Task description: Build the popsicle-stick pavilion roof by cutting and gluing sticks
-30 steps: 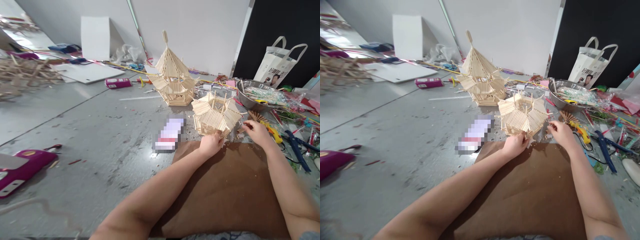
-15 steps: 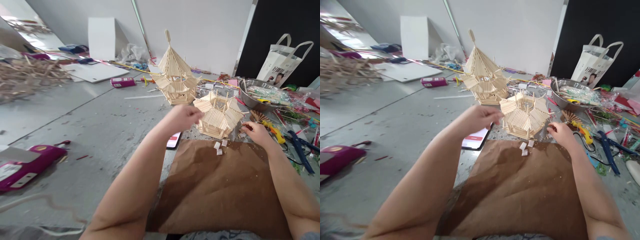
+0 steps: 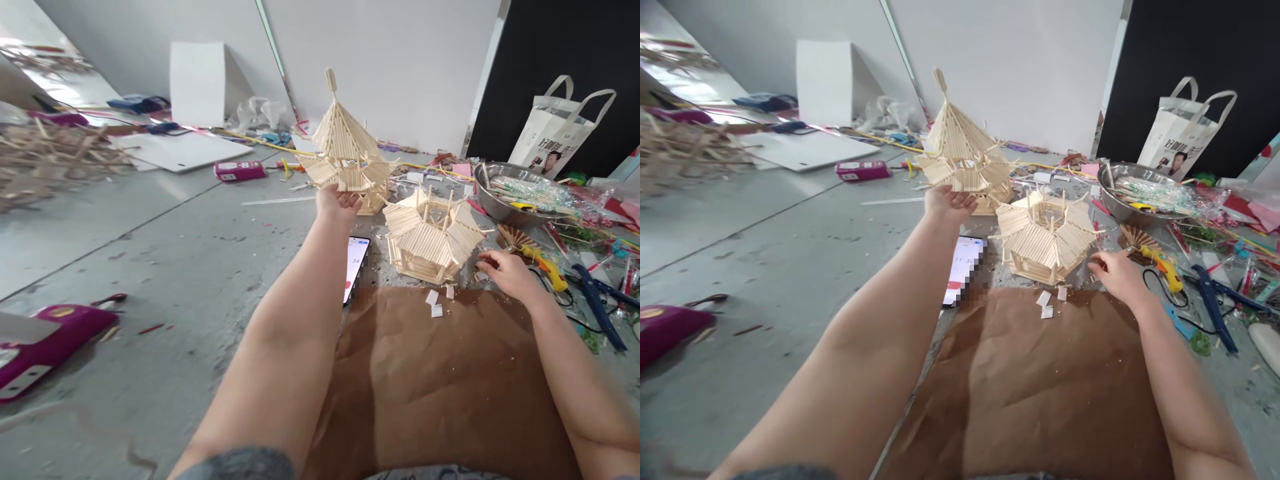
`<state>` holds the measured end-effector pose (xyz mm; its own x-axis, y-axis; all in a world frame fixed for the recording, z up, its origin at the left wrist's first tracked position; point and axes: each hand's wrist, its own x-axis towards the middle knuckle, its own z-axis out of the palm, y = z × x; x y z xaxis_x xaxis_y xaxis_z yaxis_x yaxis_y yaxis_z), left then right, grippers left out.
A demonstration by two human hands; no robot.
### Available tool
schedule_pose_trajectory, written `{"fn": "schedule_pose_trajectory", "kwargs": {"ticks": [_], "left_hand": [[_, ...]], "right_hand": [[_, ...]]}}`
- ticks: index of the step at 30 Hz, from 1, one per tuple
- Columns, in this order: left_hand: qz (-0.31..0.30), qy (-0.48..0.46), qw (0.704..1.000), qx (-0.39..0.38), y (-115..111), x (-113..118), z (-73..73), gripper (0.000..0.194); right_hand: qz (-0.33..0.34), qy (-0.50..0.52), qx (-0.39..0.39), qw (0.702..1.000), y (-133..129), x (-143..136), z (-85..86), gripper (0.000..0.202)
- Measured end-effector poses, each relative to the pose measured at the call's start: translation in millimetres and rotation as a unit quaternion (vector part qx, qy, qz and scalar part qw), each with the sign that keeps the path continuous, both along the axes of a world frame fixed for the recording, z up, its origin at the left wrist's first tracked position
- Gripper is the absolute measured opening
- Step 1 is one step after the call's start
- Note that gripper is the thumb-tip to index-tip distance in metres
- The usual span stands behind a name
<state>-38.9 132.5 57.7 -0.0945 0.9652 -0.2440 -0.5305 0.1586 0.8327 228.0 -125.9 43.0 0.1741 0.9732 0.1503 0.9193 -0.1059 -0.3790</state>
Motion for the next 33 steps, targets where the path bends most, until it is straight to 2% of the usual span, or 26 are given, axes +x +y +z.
{"fn": "schedule_pose_trajectory", "kwargs": {"ticks": [3, 5, 8, 11, 13, 17, 21, 27, 30, 33], "left_hand": [[-0.014, -0.033, 0.999, -0.033, 2.1, -2.4, -1.3, 0.018], [-0.012, -0.048, 0.999, -0.021, 2.7, -3.2, -1.4, 0.020], [0.011, -0.070, 0.997, -0.006, 3.0, -1.1, 0.6, 0.019], [0.040, -0.065, 0.996, -0.040, 1.4, 2.2, 3.4, 0.017], [0.033, -0.069, 0.996, -0.047, -0.7, 2.6, 4.2, 0.018], [-0.027, -0.116, 0.993, -0.015, -6.1, -0.9, 4.2, 0.025], [-0.003, -0.105, 0.994, 0.014, -12.5, -4.9, 9.5, 0.031], [-0.014, -0.059, 0.990, 0.130, -25.3, -5.9, 26.1, 0.036], [-0.001, -0.022, 0.989, 0.143, -38.0, -3.6, 33.4, 0.036], [-0.045, -0.052, 0.987, 0.143, -55.0, -2.5, 42.9, 0.039]], "right_hand": [[0.003, 0.012, 0.002, 1.000, -0.1, 0.1, -1.9, 0.031], [0.005, 0.014, 0.000, 1.000, -0.1, 0.2, -2.8, 0.032], [0.006, 0.009, -0.008, 1.000, -0.1, -0.2, -3.1, 0.032], [0.008, 0.005, -0.020, 1.000, -0.3, -1.0, -2.4, 0.033], [0.006, 0.001, -0.027, 1.000, -0.6, -1.3, -1.8, 0.034], [0.002, 0.007, -0.037, 0.999, -0.9, -1.7, -0.8, 0.034], [0.016, 0.000, -0.035, 0.999, -0.7, -4.1, 0.8, 0.032], [0.015, -0.025, -0.057, 0.998, 0.1, -7.1, 2.1, 0.030], [0.022, 0.000, -0.063, 0.998, 0.8, -12.0, 0.3, 0.031], [0.044, 0.042, -0.048, 0.997, 2.0, -21.7, -3.3, 0.028]]}}
